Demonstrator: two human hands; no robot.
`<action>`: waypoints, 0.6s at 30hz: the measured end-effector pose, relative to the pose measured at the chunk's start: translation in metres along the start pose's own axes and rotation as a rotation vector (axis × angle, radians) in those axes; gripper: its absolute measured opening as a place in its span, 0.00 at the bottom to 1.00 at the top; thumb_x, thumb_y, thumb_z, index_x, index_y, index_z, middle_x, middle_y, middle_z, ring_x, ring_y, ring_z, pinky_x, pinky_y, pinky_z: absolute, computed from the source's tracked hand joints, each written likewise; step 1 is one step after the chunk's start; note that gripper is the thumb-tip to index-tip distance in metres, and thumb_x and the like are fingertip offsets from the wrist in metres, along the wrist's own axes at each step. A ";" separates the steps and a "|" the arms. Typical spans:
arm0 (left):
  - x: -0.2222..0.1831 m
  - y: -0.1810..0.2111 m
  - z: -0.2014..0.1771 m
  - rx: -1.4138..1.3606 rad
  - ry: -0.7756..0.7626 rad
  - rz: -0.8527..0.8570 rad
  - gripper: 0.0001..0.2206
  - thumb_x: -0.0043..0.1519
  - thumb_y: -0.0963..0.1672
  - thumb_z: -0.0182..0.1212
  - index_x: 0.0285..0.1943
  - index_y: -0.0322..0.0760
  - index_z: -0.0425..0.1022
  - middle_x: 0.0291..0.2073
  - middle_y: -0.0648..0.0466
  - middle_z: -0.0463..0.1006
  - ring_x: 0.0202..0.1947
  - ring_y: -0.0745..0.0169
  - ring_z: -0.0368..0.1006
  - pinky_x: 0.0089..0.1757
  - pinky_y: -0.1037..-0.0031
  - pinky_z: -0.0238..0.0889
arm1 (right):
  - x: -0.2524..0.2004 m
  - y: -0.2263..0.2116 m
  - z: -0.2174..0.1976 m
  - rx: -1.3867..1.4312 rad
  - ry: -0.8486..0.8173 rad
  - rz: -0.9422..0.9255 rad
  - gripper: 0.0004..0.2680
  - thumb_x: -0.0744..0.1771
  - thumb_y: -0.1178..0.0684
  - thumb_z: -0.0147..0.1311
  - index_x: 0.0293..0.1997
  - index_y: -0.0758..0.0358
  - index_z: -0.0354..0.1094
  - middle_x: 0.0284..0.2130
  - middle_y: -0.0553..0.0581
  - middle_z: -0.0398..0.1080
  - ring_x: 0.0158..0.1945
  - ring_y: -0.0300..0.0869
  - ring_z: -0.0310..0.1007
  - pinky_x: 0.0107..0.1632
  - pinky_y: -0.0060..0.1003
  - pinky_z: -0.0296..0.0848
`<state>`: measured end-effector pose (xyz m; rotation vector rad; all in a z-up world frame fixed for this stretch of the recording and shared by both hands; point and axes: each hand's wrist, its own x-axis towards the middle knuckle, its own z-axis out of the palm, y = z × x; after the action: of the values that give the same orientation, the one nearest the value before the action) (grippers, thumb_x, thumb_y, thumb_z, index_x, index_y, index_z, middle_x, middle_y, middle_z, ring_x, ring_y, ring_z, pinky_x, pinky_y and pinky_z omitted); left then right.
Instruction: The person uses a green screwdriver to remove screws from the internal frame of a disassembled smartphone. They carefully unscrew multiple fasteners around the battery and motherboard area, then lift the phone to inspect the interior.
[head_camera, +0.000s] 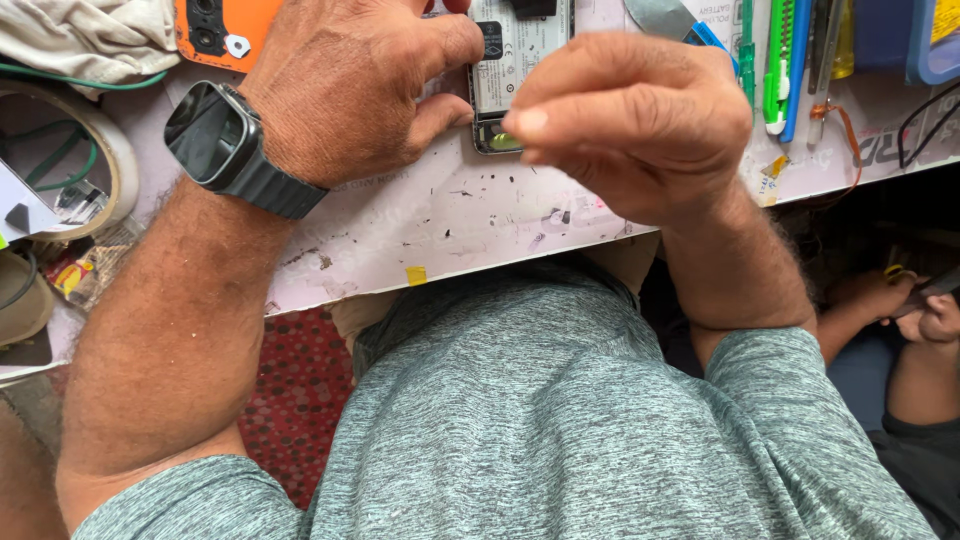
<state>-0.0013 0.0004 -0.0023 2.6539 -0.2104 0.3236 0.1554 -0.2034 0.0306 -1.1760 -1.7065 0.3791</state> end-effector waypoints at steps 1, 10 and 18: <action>0.000 0.000 0.000 -0.007 -0.011 -0.008 0.12 0.60 0.48 0.76 0.46 0.41 0.81 0.39 0.49 0.78 0.43 0.46 0.75 0.40 0.56 0.66 | -0.001 -0.001 0.000 0.007 0.003 0.011 0.07 0.72 0.64 0.61 0.56 0.68 0.70 0.46 0.66 0.75 0.44 0.46 0.81 0.44 0.34 0.82; 0.000 0.001 -0.004 -0.059 0.053 0.039 0.14 0.56 0.46 0.76 0.47 0.38 0.81 0.48 0.48 0.77 0.48 0.44 0.73 0.43 0.54 0.66 | -0.002 -0.009 0.001 -0.010 -0.013 0.059 0.07 0.73 0.64 0.58 0.58 0.69 0.67 0.46 0.66 0.75 0.48 0.47 0.81 0.49 0.34 0.82; 0.001 0.002 -0.005 -0.064 0.058 0.036 0.14 0.56 0.46 0.76 0.47 0.38 0.82 0.49 0.48 0.76 0.48 0.44 0.73 0.43 0.54 0.66 | -0.001 -0.013 0.002 -0.036 -0.026 0.091 0.07 0.73 0.64 0.58 0.57 0.69 0.68 0.49 0.68 0.74 0.52 0.48 0.81 0.52 0.36 0.84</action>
<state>-0.0016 0.0004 0.0034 2.5762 -0.2455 0.3981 0.1467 -0.2099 0.0387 -1.2837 -1.6922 0.4226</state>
